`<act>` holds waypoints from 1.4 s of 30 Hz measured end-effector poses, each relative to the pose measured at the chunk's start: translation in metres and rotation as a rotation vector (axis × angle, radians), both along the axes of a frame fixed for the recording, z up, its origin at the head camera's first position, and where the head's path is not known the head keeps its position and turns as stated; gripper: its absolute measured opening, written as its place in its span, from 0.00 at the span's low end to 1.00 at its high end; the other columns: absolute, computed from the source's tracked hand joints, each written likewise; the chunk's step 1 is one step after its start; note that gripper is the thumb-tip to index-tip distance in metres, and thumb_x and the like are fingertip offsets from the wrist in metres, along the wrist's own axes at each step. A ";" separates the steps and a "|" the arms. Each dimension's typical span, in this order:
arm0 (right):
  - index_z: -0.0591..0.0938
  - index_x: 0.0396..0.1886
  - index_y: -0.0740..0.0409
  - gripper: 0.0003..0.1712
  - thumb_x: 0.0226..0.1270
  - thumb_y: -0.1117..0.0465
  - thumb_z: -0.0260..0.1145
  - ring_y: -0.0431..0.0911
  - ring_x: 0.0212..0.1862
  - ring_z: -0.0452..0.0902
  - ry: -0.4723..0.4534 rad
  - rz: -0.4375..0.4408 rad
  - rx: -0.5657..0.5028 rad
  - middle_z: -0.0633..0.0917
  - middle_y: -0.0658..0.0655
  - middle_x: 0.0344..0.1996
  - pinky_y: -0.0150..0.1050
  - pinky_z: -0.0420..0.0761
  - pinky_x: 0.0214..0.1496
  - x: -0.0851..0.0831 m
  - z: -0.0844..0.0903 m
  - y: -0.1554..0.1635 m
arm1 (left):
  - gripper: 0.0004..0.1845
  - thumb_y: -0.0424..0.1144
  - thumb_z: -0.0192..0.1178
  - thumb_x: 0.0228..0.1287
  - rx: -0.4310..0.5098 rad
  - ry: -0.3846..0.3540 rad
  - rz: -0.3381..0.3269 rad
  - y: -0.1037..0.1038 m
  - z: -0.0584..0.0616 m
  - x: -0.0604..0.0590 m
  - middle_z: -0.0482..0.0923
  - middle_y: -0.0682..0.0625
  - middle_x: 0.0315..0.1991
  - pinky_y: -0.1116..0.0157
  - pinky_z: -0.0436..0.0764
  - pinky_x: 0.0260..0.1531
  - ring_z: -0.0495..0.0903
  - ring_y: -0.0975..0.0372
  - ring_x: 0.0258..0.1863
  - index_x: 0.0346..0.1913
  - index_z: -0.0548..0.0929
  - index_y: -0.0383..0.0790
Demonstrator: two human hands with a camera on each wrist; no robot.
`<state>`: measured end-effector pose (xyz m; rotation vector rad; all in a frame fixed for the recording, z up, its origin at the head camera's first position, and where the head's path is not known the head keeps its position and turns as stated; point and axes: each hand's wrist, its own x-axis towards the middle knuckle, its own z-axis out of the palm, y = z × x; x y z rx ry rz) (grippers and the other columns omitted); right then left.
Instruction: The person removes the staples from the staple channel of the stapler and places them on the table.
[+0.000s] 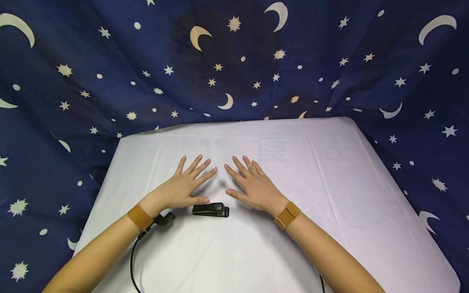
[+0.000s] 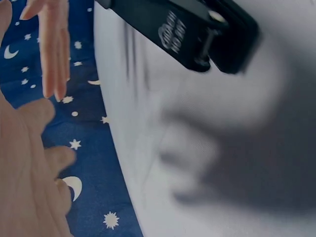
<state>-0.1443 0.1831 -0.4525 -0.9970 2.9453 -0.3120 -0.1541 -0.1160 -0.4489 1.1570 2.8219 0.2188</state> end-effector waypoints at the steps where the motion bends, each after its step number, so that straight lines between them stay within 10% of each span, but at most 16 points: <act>1: 0.49 0.85 0.37 0.43 0.79 0.30 0.45 0.60 0.84 0.37 -0.001 0.003 -0.001 0.46 0.55 0.85 0.60 0.44 0.84 0.000 0.000 0.000 | 0.50 0.82 0.33 0.66 -0.003 -0.009 0.006 -0.001 0.000 0.001 0.40 0.48 0.85 0.33 0.30 0.77 0.31 0.48 0.84 0.84 0.48 0.59; 7: 0.51 0.85 0.38 0.43 0.79 0.29 0.45 0.61 0.84 0.40 -0.003 0.010 -0.011 0.50 0.55 0.84 0.63 0.45 0.83 0.003 0.000 -0.001 | 0.49 0.80 0.40 0.67 0.023 -0.105 0.029 -0.003 0.002 0.015 0.60 0.43 0.80 0.35 0.40 0.79 0.44 0.45 0.84 0.80 0.66 0.51; 15: 0.74 0.74 0.45 0.47 0.68 0.21 0.52 0.55 0.75 0.67 -0.029 0.066 -0.019 0.79 0.53 0.68 0.61 0.56 0.81 0.020 -0.008 -0.013 | 0.34 0.65 0.65 0.65 0.141 -0.094 -0.061 0.009 -0.003 0.041 0.81 0.50 0.62 0.54 0.78 0.63 0.77 0.56 0.63 0.66 0.82 0.47; 28: 0.86 0.48 0.50 0.25 0.62 0.38 0.75 0.47 0.49 0.78 0.067 0.099 -0.008 0.84 0.48 0.43 0.50 0.74 0.60 0.041 -0.035 -0.036 | 0.21 0.48 0.70 0.68 0.210 0.027 -0.030 0.034 -0.022 0.053 0.83 0.54 0.51 0.64 0.85 0.47 0.83 0.63 0.47 0.60 0.83 0.46; 42: 0.85 0.43 0.50 0.20 0.62 0.42 0.77 0.45 0.43 0.79 0.082 0.093 0.025 0.85 0.48 0.38 0.48 0.75 0.56 0.047 -0.027 -0.042 | 0.17 0.45 0.69 0.70 0.263 0.011 -0.034 0.031 -0.029 0.054 0.83 0.55 0.49 0.66 0.84 0.44 0.81 0.66 0.43 0.58 0.84 0.47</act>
